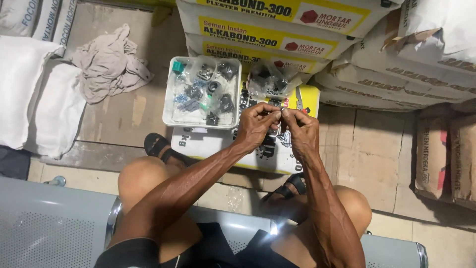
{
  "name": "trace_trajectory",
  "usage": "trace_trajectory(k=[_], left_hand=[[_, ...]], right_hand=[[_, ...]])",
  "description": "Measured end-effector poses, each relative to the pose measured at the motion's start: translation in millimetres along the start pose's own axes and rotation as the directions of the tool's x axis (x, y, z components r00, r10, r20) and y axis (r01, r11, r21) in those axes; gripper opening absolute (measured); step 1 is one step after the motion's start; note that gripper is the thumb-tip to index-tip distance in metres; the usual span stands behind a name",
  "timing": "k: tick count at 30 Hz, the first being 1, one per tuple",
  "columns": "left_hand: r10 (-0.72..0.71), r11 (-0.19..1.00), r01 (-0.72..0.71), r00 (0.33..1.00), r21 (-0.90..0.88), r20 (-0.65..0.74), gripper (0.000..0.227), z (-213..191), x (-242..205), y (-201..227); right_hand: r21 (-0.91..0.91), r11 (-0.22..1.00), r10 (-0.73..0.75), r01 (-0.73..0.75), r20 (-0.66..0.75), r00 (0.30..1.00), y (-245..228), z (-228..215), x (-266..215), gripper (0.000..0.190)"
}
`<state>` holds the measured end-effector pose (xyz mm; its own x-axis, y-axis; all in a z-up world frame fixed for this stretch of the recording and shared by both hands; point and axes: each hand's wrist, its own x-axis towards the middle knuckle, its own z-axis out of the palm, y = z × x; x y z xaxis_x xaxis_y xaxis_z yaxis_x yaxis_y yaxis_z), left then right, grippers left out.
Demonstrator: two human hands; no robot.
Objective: Sorting small black fasteners from a pile into a plastic storage container.
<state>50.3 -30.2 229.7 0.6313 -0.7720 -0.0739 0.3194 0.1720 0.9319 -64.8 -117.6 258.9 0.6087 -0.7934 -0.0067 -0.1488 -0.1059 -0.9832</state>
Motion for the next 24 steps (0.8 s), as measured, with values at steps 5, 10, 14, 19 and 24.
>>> trace_trajectory(k=[5,10,14,19,24], left_hand=[[-0.008,0.999,0.005,0.998,0.038,0.069,0.016,-5,1,-4],[0.044,0.984,-0.055,0.996,0.167,0.073,0.015,-5,0,-21],[0.296,0.768,-0.326,0.944,0.551,0.146,0.006,-4,5,-36],[0.340,0.734,-0.355,0.930,0.578,0.139,0.005,-3,7,-51],[0.265,0.869,-0.216,0.963,0.445,-0.051,0.004,10,5,-50]], right_hand=[[0.197,0.975,0.104,-0.102,0.000,0.995,25,2,-3,0.015],[0.089,0.991,0.106,-0.105,-0.004,0.994,2,10,-15,0.017],[0.235,0.960,0.185,-0.150,-0.135,0.973,21,15,-8,0.016],[0.212,0.964,0.199,-0.162,-0.167,0.966,20,19,-2,0.006],[0.060,0.998,0.003,0.012,-0.236,0.972,30,14,3,0.007]])
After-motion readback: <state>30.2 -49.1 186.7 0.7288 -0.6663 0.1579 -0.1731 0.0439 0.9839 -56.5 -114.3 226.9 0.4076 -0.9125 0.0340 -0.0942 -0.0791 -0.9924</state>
